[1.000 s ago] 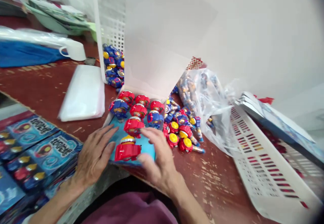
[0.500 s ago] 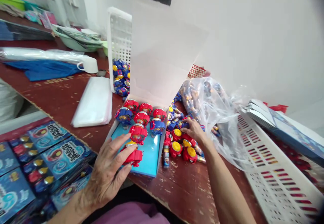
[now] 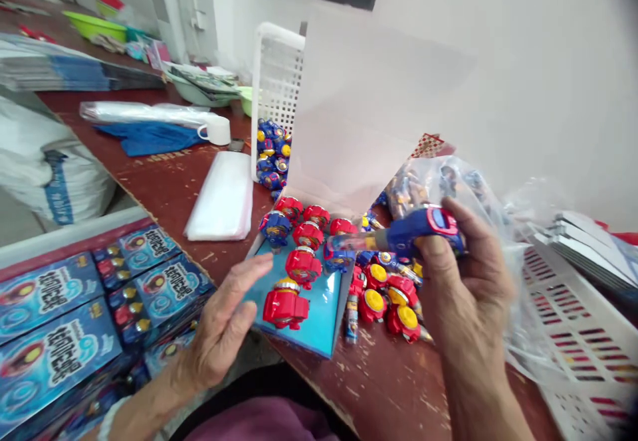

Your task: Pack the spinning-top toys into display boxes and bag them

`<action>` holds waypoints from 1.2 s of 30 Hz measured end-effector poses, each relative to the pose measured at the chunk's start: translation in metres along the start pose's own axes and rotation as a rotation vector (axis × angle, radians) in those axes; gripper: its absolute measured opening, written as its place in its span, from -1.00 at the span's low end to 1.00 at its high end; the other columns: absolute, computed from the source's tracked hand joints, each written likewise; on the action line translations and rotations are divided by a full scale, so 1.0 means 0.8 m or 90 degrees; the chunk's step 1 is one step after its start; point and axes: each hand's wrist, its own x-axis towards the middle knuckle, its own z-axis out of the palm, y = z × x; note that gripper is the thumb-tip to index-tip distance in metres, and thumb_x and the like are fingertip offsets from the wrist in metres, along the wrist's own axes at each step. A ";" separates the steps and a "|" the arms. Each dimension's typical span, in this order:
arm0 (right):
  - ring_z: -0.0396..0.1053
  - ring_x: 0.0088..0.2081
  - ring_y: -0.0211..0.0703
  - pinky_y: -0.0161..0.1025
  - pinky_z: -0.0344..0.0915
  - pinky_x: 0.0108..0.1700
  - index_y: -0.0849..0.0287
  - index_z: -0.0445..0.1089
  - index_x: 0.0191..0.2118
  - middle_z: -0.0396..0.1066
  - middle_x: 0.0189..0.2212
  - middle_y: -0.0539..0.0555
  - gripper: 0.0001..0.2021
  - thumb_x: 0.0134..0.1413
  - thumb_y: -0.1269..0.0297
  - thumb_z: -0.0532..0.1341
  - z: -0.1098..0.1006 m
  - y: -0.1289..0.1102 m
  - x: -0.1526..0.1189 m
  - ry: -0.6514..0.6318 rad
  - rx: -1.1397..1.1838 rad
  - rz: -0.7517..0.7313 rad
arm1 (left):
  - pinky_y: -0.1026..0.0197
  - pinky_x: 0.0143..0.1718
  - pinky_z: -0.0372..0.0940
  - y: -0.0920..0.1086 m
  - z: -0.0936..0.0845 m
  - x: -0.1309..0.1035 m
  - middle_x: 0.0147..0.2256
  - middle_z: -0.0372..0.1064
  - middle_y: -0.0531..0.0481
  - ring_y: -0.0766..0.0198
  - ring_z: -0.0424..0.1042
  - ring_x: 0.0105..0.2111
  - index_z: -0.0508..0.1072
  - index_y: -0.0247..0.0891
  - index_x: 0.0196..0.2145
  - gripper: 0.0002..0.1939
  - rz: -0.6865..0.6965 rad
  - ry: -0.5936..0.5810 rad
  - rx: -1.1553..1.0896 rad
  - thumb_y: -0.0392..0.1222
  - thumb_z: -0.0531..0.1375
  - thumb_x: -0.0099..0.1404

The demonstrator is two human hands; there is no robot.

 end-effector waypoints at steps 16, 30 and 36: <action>0.23 0.07 0.04 0.02 0.35 0.03 0.25 0.18 0.22 0.12 0.05 0.30 -0.57 0.24 0.40 0.11 0.164 -0.008 -0.023 -0.494 -0.110 -0.215 | -0.43 0.16 -0.14 -0.064 -0.011 -0.009 0.30 -0.07 -0.13 -0.24 -0.15 0.30 0.49 0.06 -0.06 -0.72 -0.024 -0.069 0.436 -0.16 0.09 0.32; 0.30 -0.12 -0.05 -0.02 0.41 -0.13 0.15 0.25 0.09 0.11 -0.06 0.18 -0.68 0.23 0.35 0.15 0.165 -0.032 -0.012 -0.600 -0.142 -0.149 | -0.30 0.17 0.00 -0.080 -0.001 -0.016 0.19 0.10 -0.24 -0.11 0.10 0.20 0.50 -0.20 -0.18 -0.78 -0.033 0.006 0.346 -0.17 0.09 0.30; 0.33 -0.17 -0.06 -0.07 0.40 -0.17 0.13 0.24 0.11 0.14 -0.07 0.16 -0.66 0.23 0.27 0.16 0.166 -0.040 -0.015 -0.672 -0.231 -0.162 | -0.28 0.17 0.03 -0.083 -0.001 -0.013 0.17 0.14 -0.29 -0.12 0.13 0.19 0.37 -0.26 0.00 -0.64 -0.050 0.012 0.353 -0.11 0.09 0.28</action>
